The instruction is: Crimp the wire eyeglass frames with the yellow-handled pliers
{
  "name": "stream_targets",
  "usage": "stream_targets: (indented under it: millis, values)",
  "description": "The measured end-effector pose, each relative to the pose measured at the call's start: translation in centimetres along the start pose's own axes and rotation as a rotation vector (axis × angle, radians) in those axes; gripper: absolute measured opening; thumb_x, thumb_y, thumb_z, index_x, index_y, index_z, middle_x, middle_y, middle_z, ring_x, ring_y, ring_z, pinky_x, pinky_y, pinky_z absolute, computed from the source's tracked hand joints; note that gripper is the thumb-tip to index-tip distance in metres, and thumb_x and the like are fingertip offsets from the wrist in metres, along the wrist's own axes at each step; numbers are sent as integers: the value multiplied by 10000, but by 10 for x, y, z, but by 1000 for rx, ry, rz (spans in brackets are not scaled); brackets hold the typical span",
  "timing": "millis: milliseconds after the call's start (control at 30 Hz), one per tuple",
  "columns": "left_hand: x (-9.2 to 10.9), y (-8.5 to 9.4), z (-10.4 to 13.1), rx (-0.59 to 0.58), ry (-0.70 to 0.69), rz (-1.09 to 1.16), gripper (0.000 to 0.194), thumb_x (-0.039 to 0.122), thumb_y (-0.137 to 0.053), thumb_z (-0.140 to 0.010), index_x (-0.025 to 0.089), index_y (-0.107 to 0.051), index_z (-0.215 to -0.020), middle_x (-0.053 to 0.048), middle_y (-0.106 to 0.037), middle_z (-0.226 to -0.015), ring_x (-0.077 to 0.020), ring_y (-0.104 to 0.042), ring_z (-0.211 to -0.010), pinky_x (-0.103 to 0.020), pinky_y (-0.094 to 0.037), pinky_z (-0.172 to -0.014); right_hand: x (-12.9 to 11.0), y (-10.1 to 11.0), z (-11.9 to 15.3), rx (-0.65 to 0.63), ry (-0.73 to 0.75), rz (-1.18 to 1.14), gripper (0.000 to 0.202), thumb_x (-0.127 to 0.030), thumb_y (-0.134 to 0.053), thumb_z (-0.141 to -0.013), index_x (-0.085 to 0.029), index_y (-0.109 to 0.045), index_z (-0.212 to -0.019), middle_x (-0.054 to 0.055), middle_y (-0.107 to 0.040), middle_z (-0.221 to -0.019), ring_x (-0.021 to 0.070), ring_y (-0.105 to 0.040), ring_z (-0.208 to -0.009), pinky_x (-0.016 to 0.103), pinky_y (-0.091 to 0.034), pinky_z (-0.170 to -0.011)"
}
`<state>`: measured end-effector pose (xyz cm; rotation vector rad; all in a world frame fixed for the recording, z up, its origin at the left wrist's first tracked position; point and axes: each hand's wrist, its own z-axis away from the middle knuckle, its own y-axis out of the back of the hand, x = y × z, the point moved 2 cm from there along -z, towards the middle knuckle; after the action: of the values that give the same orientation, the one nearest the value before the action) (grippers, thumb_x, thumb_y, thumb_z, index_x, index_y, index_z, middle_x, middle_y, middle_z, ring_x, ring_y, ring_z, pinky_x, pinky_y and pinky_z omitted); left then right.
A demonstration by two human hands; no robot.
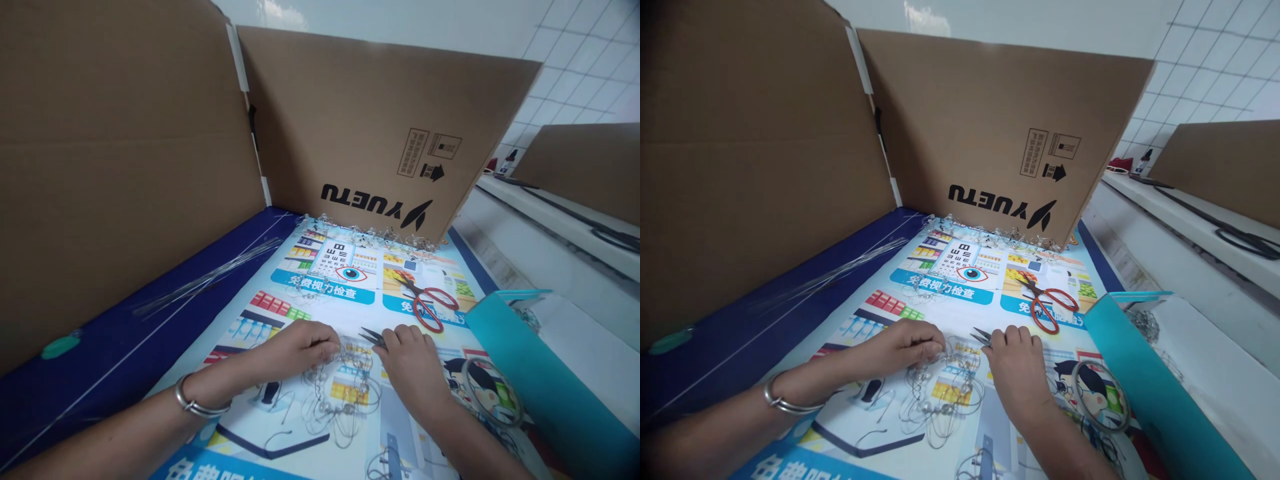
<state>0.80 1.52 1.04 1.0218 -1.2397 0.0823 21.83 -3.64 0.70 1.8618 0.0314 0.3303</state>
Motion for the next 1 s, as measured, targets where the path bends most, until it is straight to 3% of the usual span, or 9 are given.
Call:
stream_targets:
  millis: [233, 467, 700, 1000]
  values:
    - [-9, 11, 2, -165, 96, 234, 224, 287, -439, -865, 149, -599, -939, -18, -601, -757, -103, -563, -627, -190, -444, -560, 1, -2, -3, 45, -12, -28, 154, -302, -487, -864, -178, -562, -914, 74, -541, -863, 212, -447, -852, 341, -285, -744]
    - [-8, 24, 5, -272, -31, 153, 160, 168, -558, -764, 180, -628, -908, -16, -628, -867, -107, -563, -731, -193, -449, -654, 0, 2, 0, 122, 60, -186, 176, -194, -448, -866, -162, -595, -957, 91, -559, -897, 216, -445, -902, 364, -280, -809]
    - [-11, 17, 6, -247, -36, 127, 234, 189, -651, -698, 187, -610, -929, 6, -588, -808, -97, -528, -673, -182, -421, -591, -4, 6, 6, 183, 165, -560, 188, -186, -422, -877, -163, -607, -899, 56, -585, -816, 173, -481, -809, 335, -319, -769]
    - [-4, 6, 4, -187, -60, 34, 160, 203, -593, -745, 170, -627, -898, 18, -549, -725, -78, -468, -593, -168, -352, -518, -5, 4, 6, 184, 195, -631, 167, -170, -444, -868, -171, -608, -898, 50, -580, -799, 174, -480, -807, 342, -328, -752]
